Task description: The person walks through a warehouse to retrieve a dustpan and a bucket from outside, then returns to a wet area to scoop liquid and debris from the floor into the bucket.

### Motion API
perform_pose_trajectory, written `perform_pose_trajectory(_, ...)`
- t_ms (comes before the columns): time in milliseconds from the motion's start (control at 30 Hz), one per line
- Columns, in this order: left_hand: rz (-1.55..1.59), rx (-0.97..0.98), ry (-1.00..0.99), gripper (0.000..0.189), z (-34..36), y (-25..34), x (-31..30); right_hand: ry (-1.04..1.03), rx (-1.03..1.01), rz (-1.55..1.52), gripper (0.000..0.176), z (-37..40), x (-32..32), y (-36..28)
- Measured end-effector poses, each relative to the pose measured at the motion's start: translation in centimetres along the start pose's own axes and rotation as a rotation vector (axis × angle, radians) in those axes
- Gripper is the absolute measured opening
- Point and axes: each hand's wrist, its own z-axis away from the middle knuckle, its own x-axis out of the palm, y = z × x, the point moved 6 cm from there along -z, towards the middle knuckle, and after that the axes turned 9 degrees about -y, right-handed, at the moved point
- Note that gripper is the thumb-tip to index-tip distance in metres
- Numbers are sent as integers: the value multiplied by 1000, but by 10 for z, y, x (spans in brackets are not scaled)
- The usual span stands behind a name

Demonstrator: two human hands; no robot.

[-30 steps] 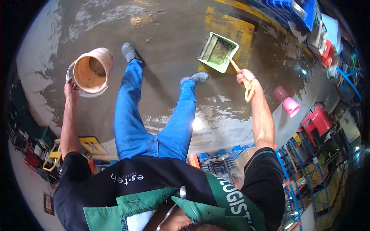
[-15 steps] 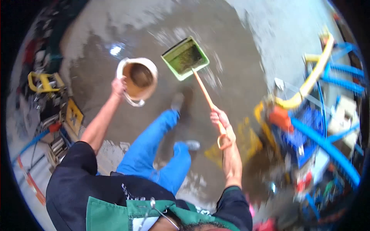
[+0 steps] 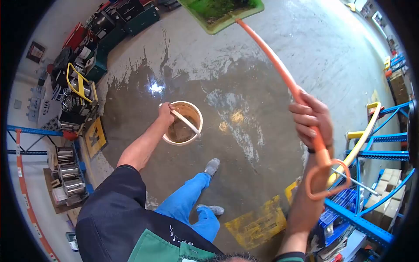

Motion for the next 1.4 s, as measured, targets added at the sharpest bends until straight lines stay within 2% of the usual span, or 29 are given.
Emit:
perform_pose_trajectory(67, 81, 44, -61, 13, -1, 10, 27, 30, -22, 107, 15, 29, 48, -16)
perform_pose_trajectory(167, 70, 113, -84, 7, -6, 18, 71, 184, -69, 254, 31, 66, 97, -21)
perform_pose_trajectory(267, 95, 145, -215, 8, -37, 16, 114, 286, -103, 386, 43, 93, 125, -8)
perform_pose_trajectory(400, 122, 191, -257, 7, -40, 21, 182, 514, -83, 545, 48, 128, 130, 10)
perform_pose_trajectory(467, 2, 217, -336, 16, -29, 24, 217, 590, -79, 594, 49, 147, 118, 18)
perform_pose_trajectory(567, 32, 201, -359, 8, -16, 16, 263, 671, -55, 726, 54, 171, 114, 36)
perform_pose_trajectory(633, 31, 184, -387, 10, -8, 4, 287, 724, -135, 793, 53, 184, 103, 52)
perform_pose_trajectory(767, -25, 145, -501, 10, 15, -34, 311, 876, -119, 1030, 55, 203, 92, 97)
perform_pose_trajectory(833, 46, 136, -557, 11, 23, -52, 315, 882, -84, 1339, 56, 215, 86, 120)
perform_pose_trajectory(900, 70, 93, -501, 10, 20, -67, 312, 907, 17, 1566, 58, 221, 90, 142)
perform_pose_trajectory(967, 91, 20, -461, 10, 26, -85, 306, 901, -112, 1649, 60, 231, 73, 171)
perform_pose_trajectory(1000, 132, 52, -390, 9, 40, -92, 299, 901, -70, 1625, 61, 236, 65, 186)
perform_pose_trajectory(1100, 111, -2, -571, 9, 20, -144, 277, 879, -238, 1693, 64, 262, 19, 248)
perform_pose_trajectory(1133, -444, 531, -716, 17, 31, -134, 269, 888, -238, 1682, 64, 273, 1, 267)
perform_pose_trajectory(1200, -1131, 1127, -909, 29, 94, -154, 247, 933, -236, 1631, 64, 300, -29, 310)
perform_pose_trajectory(1267, -1377, 1231, -1102, 38, 172, -171, 231, 1038, -240, 1505, 63, 323, -56, 352)
perform_pose_trajectory(1300, -1355, 1042, -1181, 36, 160, -191, 213, 1098, -237, 1437, 63, 342, -65, 376)
perform_pose_trajectory(1333, -819, 241, -1232, 12, 137, -225, 196, 1114, -250, 1280, 62, 357, -72, 405)
perform_pose_trajectory(1367, -117, -317, -883, 20, 118, -257, 171, 1123, -274, 1131, 61, 368, -77, 435)
perform_pose_trajectory(1400, -133, -398, -912, 19, 154, -275, 154, 1110, -287, 991, 60, 382, -79, 465)
